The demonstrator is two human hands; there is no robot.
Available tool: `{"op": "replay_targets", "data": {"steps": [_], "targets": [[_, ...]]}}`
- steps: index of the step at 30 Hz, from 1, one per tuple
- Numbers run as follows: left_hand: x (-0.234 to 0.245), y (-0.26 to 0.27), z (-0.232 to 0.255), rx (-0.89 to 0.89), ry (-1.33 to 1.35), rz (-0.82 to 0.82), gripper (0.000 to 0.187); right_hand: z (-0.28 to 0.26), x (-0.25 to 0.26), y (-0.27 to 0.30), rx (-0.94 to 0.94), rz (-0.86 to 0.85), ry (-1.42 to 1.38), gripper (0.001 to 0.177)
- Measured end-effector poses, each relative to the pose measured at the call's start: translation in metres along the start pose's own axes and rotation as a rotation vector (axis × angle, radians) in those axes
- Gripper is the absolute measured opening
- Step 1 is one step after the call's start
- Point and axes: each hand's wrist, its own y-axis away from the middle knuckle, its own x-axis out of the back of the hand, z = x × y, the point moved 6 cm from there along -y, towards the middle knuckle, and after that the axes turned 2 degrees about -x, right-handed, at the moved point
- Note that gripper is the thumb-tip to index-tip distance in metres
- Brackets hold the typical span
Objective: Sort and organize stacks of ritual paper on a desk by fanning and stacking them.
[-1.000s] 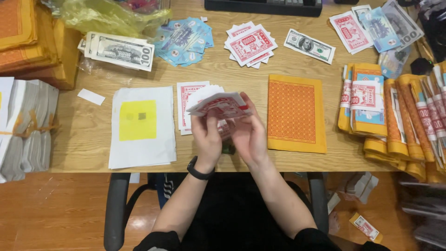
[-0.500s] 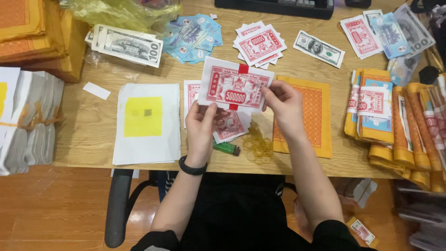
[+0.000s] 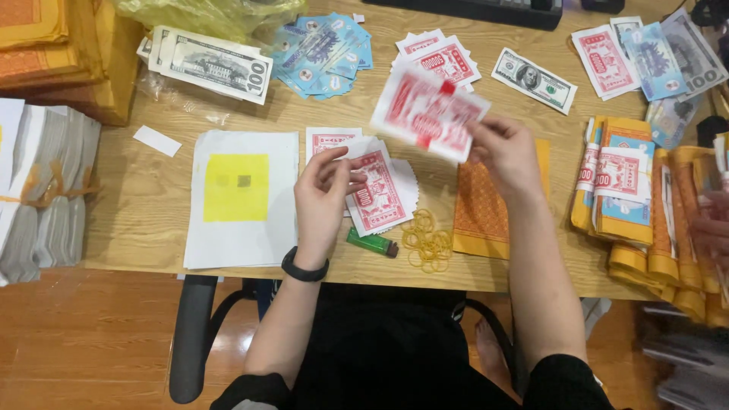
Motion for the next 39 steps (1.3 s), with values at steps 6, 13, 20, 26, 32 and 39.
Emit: {"op": "replay_targets", "data": {"steps": [6,13,20,26,32,39], "targets": [[0.005,0.003,0.0,0.026,0.063,-0.041,0.017,0.014,0.026,-0.063,-0.133,0.212,-0.36,0.016],[0.007,-0.019,0.02,-0.083,-0.118,-0.075,0.015,-0.063,0.0,-0.052,0.084,-0.123,0.423,0.005],[-0.049,-0.032,0.03,-0.236,-0.478,-0.334,0.036,-0.106,-0.048,0.01,0.177,-0.491,0.846,0.011],[-0.045,-0.035,0.022,-0.071,-0.301,-0.214,0.02,-0.085,-0.036,-0.017,0.253,-0.376,0.465,0.01],[-0.021,-0.013,0.04,-0.098,-0.435,-0.224,0.027,-0.071,0.013,-0.128,0.2,-0.184,0.484,0.01],[-0.008,0.014,0.038,-0.431,-0.738,-0.303,0.015,-0.036,0.006,-0.187,-0.024,-0.217,0.582,0.012]]}}
